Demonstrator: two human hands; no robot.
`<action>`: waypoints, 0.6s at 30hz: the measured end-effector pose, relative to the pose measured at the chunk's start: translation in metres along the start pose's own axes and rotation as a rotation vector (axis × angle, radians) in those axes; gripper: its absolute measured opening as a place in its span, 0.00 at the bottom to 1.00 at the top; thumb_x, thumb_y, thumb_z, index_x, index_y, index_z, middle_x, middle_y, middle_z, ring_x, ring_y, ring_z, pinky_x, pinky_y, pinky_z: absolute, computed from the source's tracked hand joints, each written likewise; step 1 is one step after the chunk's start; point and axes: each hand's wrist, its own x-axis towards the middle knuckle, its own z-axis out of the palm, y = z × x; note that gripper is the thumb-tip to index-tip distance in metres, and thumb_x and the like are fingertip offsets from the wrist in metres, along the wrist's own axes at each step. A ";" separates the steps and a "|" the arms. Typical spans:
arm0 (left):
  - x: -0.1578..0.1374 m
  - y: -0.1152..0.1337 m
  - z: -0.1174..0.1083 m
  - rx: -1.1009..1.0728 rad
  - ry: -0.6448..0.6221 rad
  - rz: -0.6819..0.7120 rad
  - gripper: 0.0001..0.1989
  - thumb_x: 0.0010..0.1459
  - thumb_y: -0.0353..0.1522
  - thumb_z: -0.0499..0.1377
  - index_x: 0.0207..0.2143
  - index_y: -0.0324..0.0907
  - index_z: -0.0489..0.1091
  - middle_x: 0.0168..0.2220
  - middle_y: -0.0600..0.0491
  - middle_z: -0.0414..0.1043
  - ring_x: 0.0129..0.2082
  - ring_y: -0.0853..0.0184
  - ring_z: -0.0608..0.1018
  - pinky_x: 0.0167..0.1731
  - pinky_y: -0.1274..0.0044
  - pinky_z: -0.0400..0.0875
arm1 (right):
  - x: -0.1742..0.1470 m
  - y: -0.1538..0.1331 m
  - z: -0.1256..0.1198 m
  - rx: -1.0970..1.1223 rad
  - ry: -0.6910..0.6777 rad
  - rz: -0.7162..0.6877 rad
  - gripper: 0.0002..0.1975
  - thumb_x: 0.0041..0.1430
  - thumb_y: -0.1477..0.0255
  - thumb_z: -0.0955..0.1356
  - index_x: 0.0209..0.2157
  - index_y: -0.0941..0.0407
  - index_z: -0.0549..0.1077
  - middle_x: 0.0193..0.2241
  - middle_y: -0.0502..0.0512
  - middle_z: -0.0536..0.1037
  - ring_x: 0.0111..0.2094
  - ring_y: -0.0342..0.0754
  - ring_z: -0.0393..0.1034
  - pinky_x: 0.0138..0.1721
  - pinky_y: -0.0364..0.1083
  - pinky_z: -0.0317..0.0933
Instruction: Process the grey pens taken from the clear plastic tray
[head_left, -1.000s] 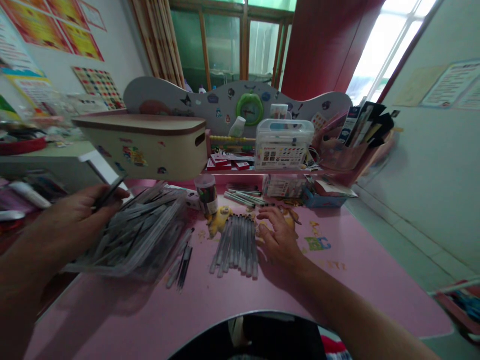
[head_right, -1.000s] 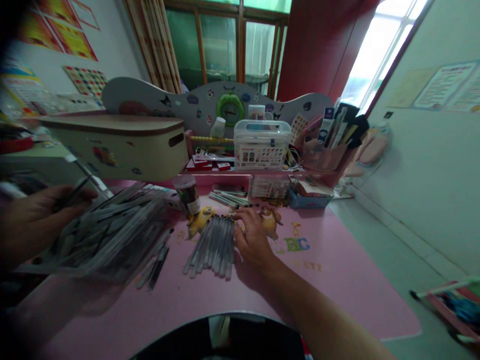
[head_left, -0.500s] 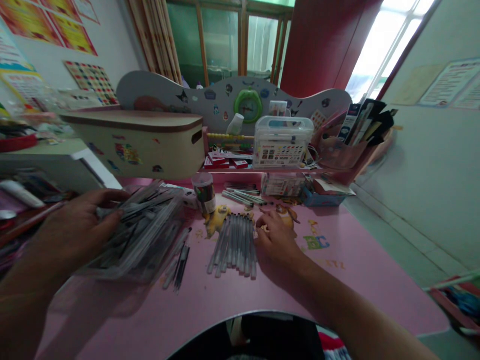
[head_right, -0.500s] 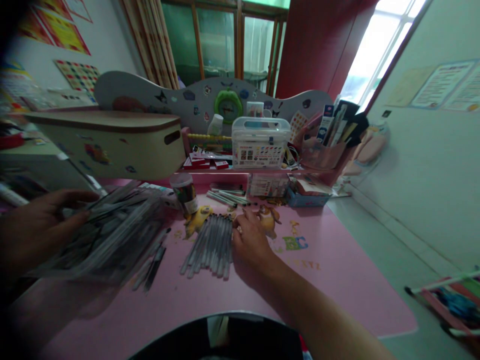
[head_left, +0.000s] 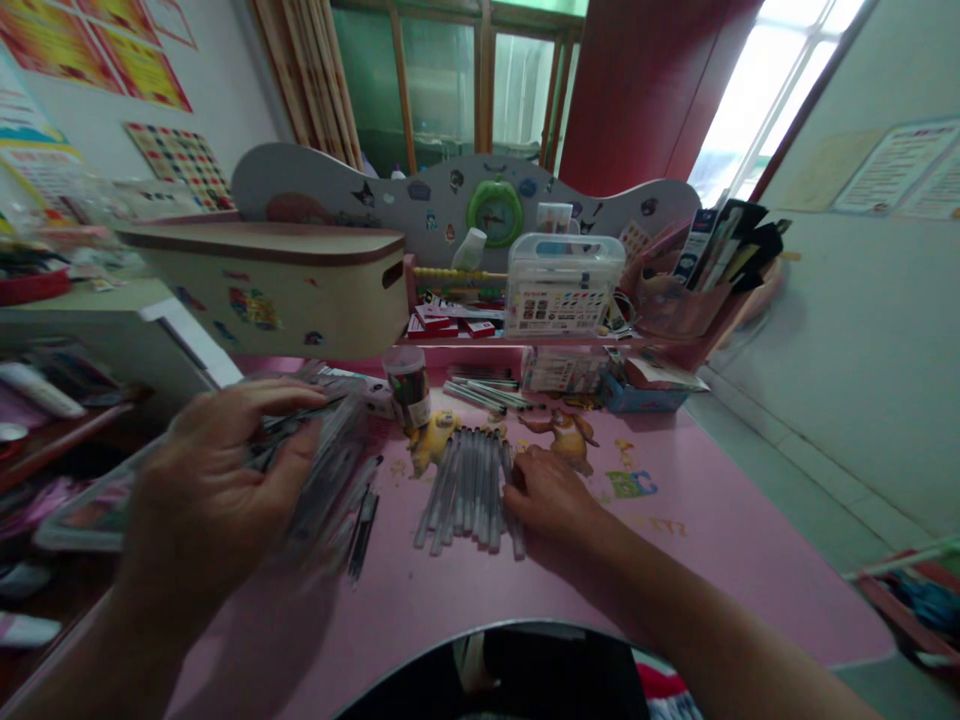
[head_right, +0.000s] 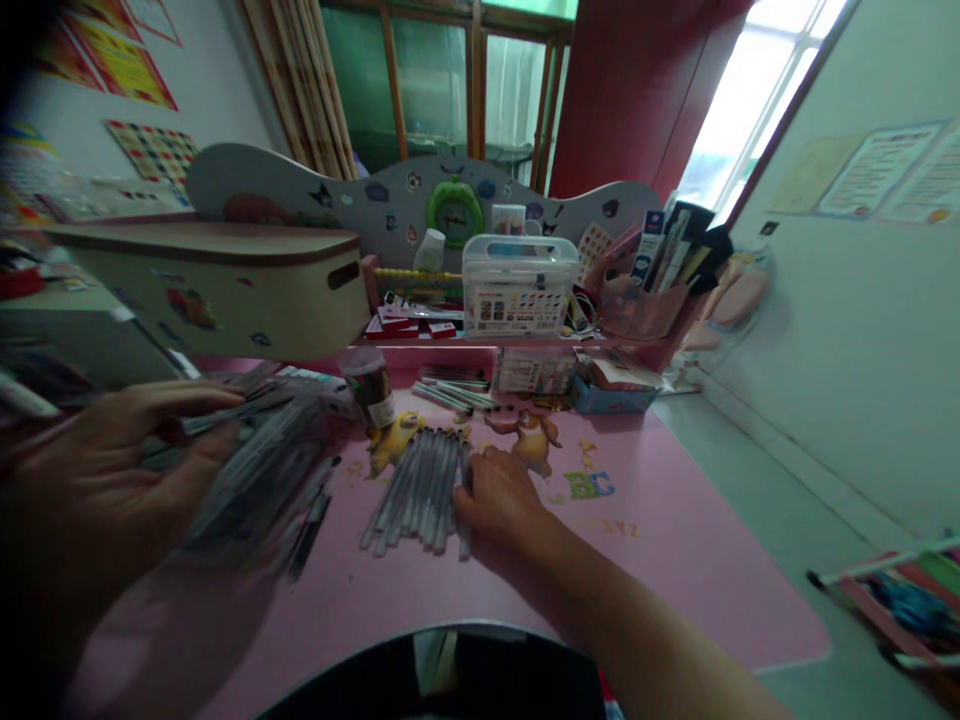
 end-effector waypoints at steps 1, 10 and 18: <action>-0.002 0.013 0.006 -0.057 -0.009 0.077 0.09 0.61 0.35 0.58 0.44 0.47 0.72 0.47 0.53 0.74 0.49 0.57 0.73 0.54 0.67 0.64 | 0.000 0.000 0.000 -0.010 -0.006 0.013 0.07 0.57 0.71 0.66 0.31 0.58 0.75 0.33 0.62 0.78 0.34 0.54 0.72 0.35 0.48 0.58; -0.019 0.079 0.070 -0.952 -0.467 -0.335 0.07 0.51 0.24 0.66 0.32 0.43 0.80 0.27 0.52 0.74 0.26 0.67 0.72 0.26 0.81 0.66 | 0.003 0.002 -0.008 -0.098 -0.060 0.198 0.07 0.53 0.70 0.68 0.30 0.58 0.78 0.33 0.66 0.80 0.33 0.58 0.74 0.31 0.49 0.57; -0.043 0.076 0.135 -1.299 -0.499 -0.770 0.13 0.49 0.28 0.68 0.39 0.39 0.75 0.34 0.51 0.77 0.27 0.71 0.77 0.26 0.82 0.69 | 0.008 0.010 -0.010 0.131 0.160 0.001 0.06 0.61 0.71 0.65 0.30 0.56 0.70 0.35 0.60 0.75 0.36 0.51 0.68 0.37 0.48 0.56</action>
